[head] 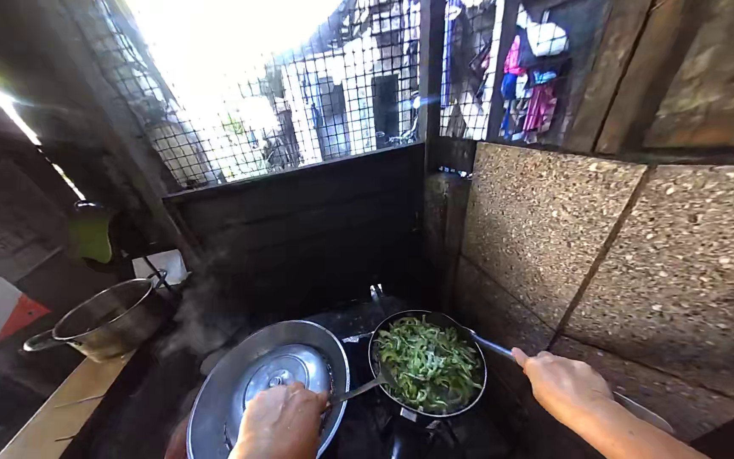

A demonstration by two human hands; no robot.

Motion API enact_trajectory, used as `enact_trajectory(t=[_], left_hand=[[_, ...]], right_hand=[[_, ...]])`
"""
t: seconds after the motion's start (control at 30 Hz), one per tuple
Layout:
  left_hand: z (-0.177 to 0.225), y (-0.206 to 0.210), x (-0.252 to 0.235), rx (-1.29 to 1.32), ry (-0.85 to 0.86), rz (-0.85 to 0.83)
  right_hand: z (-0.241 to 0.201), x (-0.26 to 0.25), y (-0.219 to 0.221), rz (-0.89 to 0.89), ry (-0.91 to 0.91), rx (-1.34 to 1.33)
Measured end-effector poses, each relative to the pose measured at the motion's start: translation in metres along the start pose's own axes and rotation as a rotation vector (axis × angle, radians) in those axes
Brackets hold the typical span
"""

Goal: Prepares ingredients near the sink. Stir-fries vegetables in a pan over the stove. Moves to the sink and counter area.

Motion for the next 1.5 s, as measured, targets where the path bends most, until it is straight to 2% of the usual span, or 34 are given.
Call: enact_trajectory(t=[0.2,0.37,0.53,0.73,0.93,1.23,1.5], left_hand=[[0.016,-0.010,-0.004,-0.026,-0.053,0.021],[0.038,-0.015,-0.024,-0.013,0.010,0.034],[0.052,-0.008,-0.057,-0.013,0.060,0.040],[0.060,-0.009,-0.081,-0.020,0.103,0.041],[0.064,-0.003,-0.094,0.022,0.137,0.071],[0.038,-0.016,-0.070,0.038,0.127,0.083],[0.002,-0.023,-0.030,0.016,0.058,0.028]], right_hand=[[0.045,-0.041,0.009,-0.096,-0.127,-0.127],[0.034,-0.068,0.034,-0.093,-0.212,-0.277],[0.037,-0.063,0.036,-0.139,-0.249,-0.323],[0.026,-0.068,0.058,-0.219,-0.182,-0.560],[0.037,-0.049,0.039,-0.158,-0.188,-0.462],[0.045,-0.012,-0.002,-0.055,-0.178,-0.439],[0.011,0.054,-0.039,-0.010,-0.134,-0.095]])
Point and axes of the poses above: each hand's wrist, its own x-axis away from the middle knuckle, its own y-axis out of the palm, z = x × y, the point moved 8 cm from there along -x, towards the middle knuckle, and after that the axes turned 11 degrees about x, right-handed, at the moved point
